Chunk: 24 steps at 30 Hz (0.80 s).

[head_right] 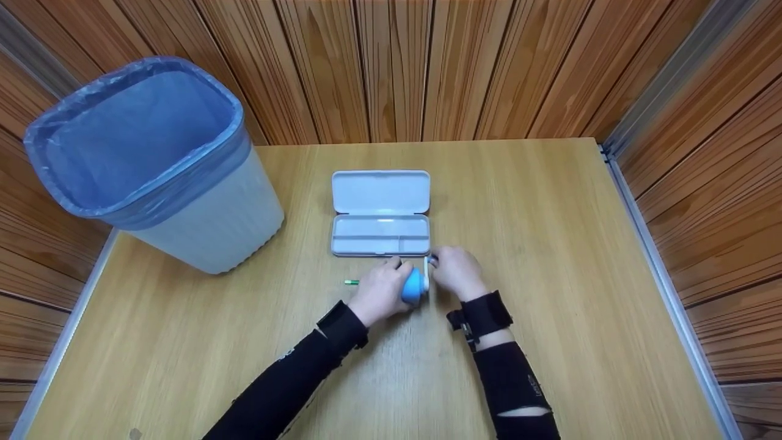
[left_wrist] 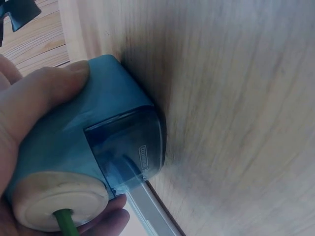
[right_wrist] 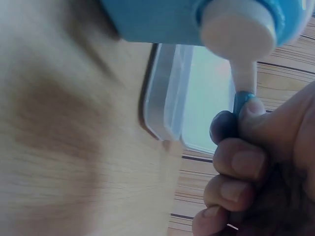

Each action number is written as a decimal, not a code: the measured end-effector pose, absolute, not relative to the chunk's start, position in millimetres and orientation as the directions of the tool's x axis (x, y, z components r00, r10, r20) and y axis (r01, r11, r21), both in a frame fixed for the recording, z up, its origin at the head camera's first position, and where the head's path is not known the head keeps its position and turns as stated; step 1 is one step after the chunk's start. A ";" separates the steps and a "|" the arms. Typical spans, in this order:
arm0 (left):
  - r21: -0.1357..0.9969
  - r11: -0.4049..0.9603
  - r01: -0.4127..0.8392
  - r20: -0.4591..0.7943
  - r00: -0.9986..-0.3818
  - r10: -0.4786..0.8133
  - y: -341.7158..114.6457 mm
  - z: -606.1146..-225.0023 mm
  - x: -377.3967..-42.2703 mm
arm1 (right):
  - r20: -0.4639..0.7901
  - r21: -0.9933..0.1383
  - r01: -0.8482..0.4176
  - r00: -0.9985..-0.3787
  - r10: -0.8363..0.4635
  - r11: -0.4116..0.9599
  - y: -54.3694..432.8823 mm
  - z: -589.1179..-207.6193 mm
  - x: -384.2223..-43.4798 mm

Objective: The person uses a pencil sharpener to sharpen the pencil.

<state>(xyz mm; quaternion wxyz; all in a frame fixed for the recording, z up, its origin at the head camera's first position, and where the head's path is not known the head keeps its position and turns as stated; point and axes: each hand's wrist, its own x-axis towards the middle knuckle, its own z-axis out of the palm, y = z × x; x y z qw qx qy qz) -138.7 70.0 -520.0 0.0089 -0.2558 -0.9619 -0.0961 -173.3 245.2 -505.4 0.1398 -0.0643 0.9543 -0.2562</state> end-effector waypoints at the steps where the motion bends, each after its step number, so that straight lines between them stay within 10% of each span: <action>1: 0.181 0.851 0.493 0.067 -0.870 0.489 69.9 -520.2 -139.1 | -0.240 -0.506 -0.048 -0.951 -0.194 0.861 244.4 -507.6 -173.7; 24: 0.171 0.861 0.478 0.147 -0.877 0.458 71.3 -522.4 -136.1 | -0.175 -0.372 -0.180 -0.950 -0.260 0.910 243.1 -540.6 -120.7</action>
